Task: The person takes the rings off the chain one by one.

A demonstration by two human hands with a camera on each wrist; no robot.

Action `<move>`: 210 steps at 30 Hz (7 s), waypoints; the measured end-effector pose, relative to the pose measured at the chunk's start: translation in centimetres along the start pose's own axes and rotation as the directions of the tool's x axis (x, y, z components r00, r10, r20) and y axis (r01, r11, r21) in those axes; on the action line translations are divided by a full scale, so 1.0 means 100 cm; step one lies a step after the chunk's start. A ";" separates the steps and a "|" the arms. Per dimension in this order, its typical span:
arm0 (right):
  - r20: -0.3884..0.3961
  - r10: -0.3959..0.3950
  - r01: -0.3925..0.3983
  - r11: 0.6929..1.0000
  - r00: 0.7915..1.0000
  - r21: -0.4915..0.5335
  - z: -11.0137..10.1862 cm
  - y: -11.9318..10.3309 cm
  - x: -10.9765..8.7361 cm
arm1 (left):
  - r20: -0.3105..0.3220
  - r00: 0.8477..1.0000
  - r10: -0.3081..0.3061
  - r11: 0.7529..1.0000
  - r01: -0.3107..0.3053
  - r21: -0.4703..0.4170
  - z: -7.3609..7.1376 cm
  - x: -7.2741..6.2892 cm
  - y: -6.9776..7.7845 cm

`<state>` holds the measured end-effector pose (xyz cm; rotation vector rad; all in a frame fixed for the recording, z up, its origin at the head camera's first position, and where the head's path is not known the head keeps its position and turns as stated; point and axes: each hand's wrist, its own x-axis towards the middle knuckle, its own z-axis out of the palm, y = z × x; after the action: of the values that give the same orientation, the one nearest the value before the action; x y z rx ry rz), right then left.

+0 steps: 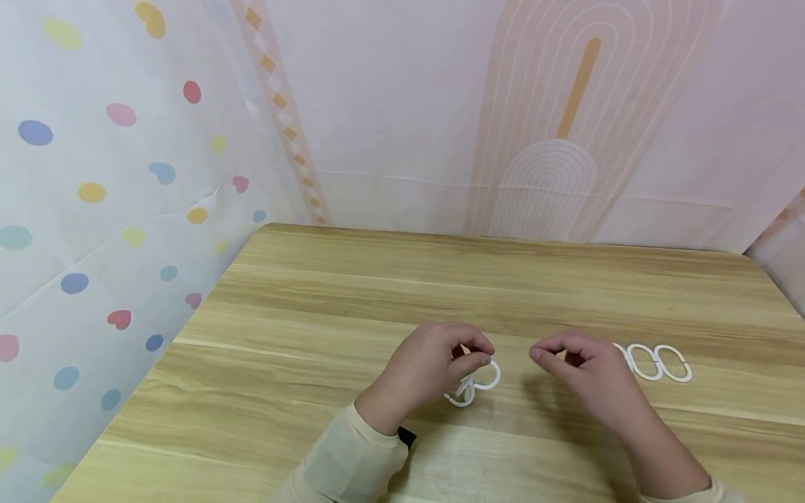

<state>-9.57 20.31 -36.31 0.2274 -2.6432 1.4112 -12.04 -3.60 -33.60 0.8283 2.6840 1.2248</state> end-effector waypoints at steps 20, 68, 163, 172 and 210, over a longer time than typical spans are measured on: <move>0.118 -0.010 -0.003 0.994 0.993 0.107 0.030 -0.023 -0.014 | 0.001 1.000 0.020 1.000 -0.019 -0.016 0.002 0.000 0.001; -0.039 0.092 -0.086 0.987 0.995 0.136 0.016 -0.023 -0.011 | 0.021 0.999 -0.043 0.996 0.044 -0.073 0.002 0.001 -0.001; -0.161 0.129 -0.116 0.989 0.978 0.092 0.001 -0.017 -0.003 | 0.051 0.998 0.033 0.998 -0.031 -0.047 0.002 0.002 -0.002; -0.143 0.163 -0.155 0.986 0.976 0.069 -0.001 -0.014 -0.002 | 0.064 0.998 0.011 0.999 -0.008 -0.044 0.001 0.002 -0.002; -0.059 0.312 -0.317 0.941 0.948 -0.122 -0.006 0.021 0.008 | 0.048 0.999 0.020 1.000 -0.019 -0.023 0.002 0.001 -0.003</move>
<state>-10.75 21.89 -37.57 -0.2467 -2.8182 1.2974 -12.24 -3.53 -33.96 0.8716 2.6256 1.2204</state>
